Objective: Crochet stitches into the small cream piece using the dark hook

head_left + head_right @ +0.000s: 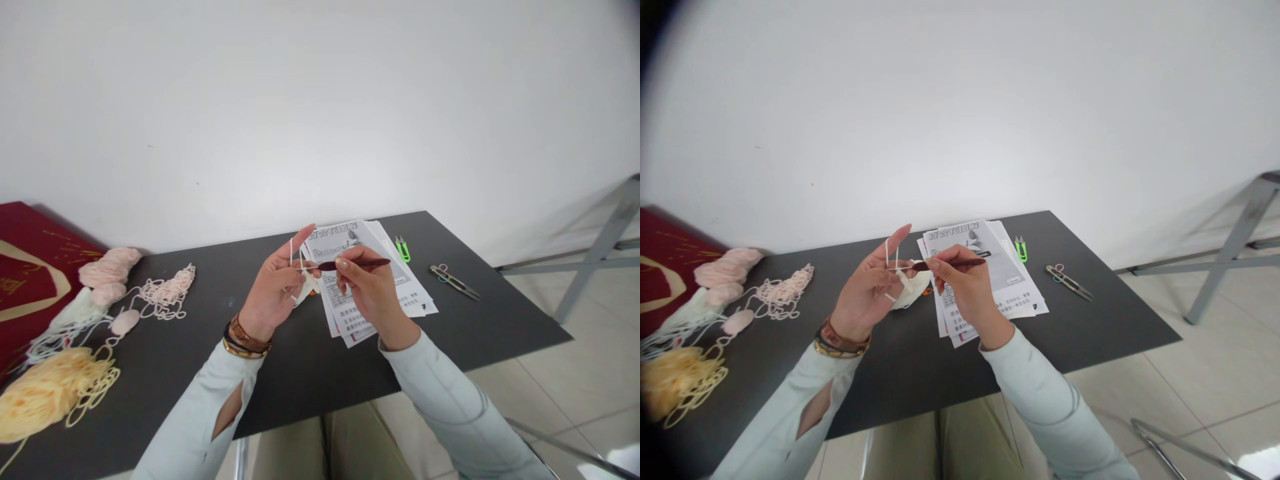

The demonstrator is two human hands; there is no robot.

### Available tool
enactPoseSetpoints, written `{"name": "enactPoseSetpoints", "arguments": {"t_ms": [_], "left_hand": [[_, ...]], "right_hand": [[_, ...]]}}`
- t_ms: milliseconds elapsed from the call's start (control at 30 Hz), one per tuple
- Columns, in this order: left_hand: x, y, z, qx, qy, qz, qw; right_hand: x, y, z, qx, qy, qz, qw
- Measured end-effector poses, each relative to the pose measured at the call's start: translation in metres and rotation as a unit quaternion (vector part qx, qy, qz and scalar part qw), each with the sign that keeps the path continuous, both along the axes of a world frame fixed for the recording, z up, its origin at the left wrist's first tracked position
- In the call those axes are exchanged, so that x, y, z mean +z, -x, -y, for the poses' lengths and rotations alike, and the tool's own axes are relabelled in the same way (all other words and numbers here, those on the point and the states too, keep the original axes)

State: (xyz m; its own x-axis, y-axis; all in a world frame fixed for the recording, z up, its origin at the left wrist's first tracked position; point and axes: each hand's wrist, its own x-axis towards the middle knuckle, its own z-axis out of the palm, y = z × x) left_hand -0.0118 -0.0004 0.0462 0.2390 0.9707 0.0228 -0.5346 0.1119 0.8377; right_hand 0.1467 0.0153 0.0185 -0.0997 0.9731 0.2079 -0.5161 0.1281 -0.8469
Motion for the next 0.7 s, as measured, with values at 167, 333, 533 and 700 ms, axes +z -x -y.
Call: {"name": "enactPoseSetpoints", "arguments": {"t_ms": [167, 333, 533, 700], "left_hand": [[0.0043, 0.0023, 0.0018, -0.042, -0.018, 0.005, 0.999], [0.0052, 0.0061, 0.0025, -0.075, -0.040, 0.027, 0.996], [0.0037, 0.0067, 0.0041, -0.113, -0.070, 0.060, 0.989], [0.0053, 0.0043, 0.0079, -0.126, -0.082, 0.090, 0.985]], "right_hand": [[0.0014, -0.0011, 0.0001, 0.027, 0.028, -0.040, 0.998], [0.0039, -0.0005, 0.0019, 0.083, 0.060, -0.094, 0.990], [0.0028, 0.0028, 0.0057, 0.149, 0.063, -0.153, 0.975], [0.0027, 0.0031, 0.0090, 0.163, 0.027, -0.162, 0.973]]}}
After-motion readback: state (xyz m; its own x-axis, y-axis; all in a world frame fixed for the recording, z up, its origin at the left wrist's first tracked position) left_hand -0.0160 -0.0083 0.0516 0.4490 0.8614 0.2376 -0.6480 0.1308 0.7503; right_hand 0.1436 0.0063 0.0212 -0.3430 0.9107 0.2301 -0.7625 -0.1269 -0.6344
